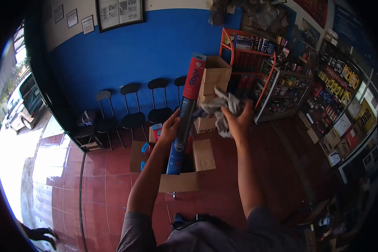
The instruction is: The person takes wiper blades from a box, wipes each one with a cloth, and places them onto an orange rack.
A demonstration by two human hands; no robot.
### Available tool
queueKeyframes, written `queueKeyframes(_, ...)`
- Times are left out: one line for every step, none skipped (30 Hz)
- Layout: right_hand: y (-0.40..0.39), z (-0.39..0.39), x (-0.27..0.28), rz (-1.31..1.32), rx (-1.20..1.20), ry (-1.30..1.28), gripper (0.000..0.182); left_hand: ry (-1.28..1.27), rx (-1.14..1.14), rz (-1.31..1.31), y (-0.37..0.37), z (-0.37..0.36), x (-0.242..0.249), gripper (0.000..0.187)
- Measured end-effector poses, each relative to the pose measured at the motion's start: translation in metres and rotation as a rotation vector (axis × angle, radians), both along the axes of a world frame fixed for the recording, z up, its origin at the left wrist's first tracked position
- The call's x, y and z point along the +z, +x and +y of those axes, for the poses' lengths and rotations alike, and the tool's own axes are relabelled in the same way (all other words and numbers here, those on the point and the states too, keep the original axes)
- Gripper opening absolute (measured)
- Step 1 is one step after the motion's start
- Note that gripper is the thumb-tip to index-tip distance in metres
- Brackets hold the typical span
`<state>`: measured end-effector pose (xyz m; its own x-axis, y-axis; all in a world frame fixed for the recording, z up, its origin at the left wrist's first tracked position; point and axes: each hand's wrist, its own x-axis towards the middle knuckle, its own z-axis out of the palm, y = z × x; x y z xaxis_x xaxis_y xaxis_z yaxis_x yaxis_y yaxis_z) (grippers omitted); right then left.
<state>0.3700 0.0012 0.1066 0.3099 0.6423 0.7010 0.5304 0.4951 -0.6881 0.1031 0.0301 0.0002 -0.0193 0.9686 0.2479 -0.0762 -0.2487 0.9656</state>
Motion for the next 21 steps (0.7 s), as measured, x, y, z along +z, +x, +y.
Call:
queueKeyframes(0.002, 0.004, 0.034, -0.032, -0.070, 0.105, 0.059, 0.007, -0.069, -0.029, 0.012, -0.005, 0.003, 0.052)
queueKeyframes(0.006, 0.018, 0.057, -0.058, -0.125, 0.196, 0.061, 0.012, -0.138, -0.059, 0.025, -0.010, 0.007, 0.052)
queueKeyframes(0.009, 0.029, 0.075, -0.084, -0.179, 0.286, 0.062, 0.014, -0.141, -0.057, 0.037, -0.018, 0.011, 0.052)
queueKeyframes(0.008, 0.034, 0.091, -0.080, -0.179, 0.292, 0.062, -0.004, -0.154, -0.055, 0.050, -0.025, 0.018, 0.053)
queueKeyframes(0.005, 0.037, 0.107, -0.184, -0.262, 0.368, 0.066, -0.021, -0.165, -0.050, 0.060, -0.028, 0.027, 0.053)
queueKeyframes(0.001, 0.041, 0.116, -0.289, -0.347, 0.437, 0.070, -0.017, -0.166, -0.044, 0.068, -0.029, 0.032, 0.053)
queueKeyframes(0.000, 0.056, 0.112, -0.373, -0.312, 0.396, 0.073, 0.025, -0.175, 0.013, 0.076, -0.028, 0.037, 0.053)
queueKeyframes(0.000, 0.072, 0.097, -0.460, -0.277, 0.350, 0.076, 0.064, -0.185, 0.065, 0.085, -0.028, 0.041, 0.054)
queueKeyframes(-0.003, 0.077, 0.085, -0.489, -0.227, 0.245, 0.072, 0.061, -0.189, 0.063, 0.092, -0.030, 0.046, 0.054)
queueKeyframes(-0.008, 0.075, 0.076, -0.500, -0.230, 0.148, 0.065, 0.036, -0.203, -0.034, 0.098, -0.031, 0.054, 0.053)
queueKeyframes(-0.008, 0.071, 0.067, -0.468, -0.130, 0.077, 0.062, 0.014, -0.214, -0.130, 0.101, -0.031, 0.061, 0.052)
queueKeyframes(-0.010, 0.062, 0.058, -0.435, -0.028, 0.003, 0.059, 0.015, -0.207, -0.133, 0.102, -0.027, 0.060, 0.052)
queueKeyframes(-0.011, 0.053, 0.045, -0.431, 0.038, 0.050, 0.059, 0.024, -0.189, -0.231, 0.103, -0.022, 0.055, 0.051)
queueKeyframes(-0.012, 0.042, 0.032, -0.424, 0.102, 0.101, 0.059, 0.037, -0.173, -0.327, 0.102, -0.015, 0.052, 0.050)
queueKeyframes(-0.013, 0.029, 0.017, -0.423, 0.160, 0.133, 0.057, 0.045, -0.170, -0.325, 0.099, -0.008, 0.054, 0.050)
queueKeyframes(-0.015, 0.015, 0.000, -0.424, 0.218, 0.162, 0.056, -0.001, -0.191, -0.453, 0.094, -0.002, 0.054, 0.050)
queueKeyframes(-0.017, -0.002, -0.016, -0.432, 0.213, 0.159, 0.056, -0.056, -0.213, -0.582, 0.093, -0.001, 0.051, 0.050)
queueKeyframes(-0.016, -0.019, -0.034, -0.439, 0.206, 0.156, 0.056, -0.060, -0.211, -0.581, 0.095, -0.007, 0.053, 0.050)
queueKeyframes(-0.013, -0.031, -0.049, -0.406, 0.260, 0.116, 0.057, -0.043, -0.213, -0.642, 0.096, -0.016, 0.061, 0.050)
queueKeyframes(-0.011, -0.044, -0.064, -0.370, 0.313, 0.077, 0.058, -0.025, -0.217, -0.701, 0.097, -0.020, 0.067, 0.050)
queueKeyframes(-0.008, -0.062, -0.080, -0.419, 0.370, 0.035, 0.057, -0.029, -0.183, -0.563, 0.087, -0.010, 0.058, 0.050)
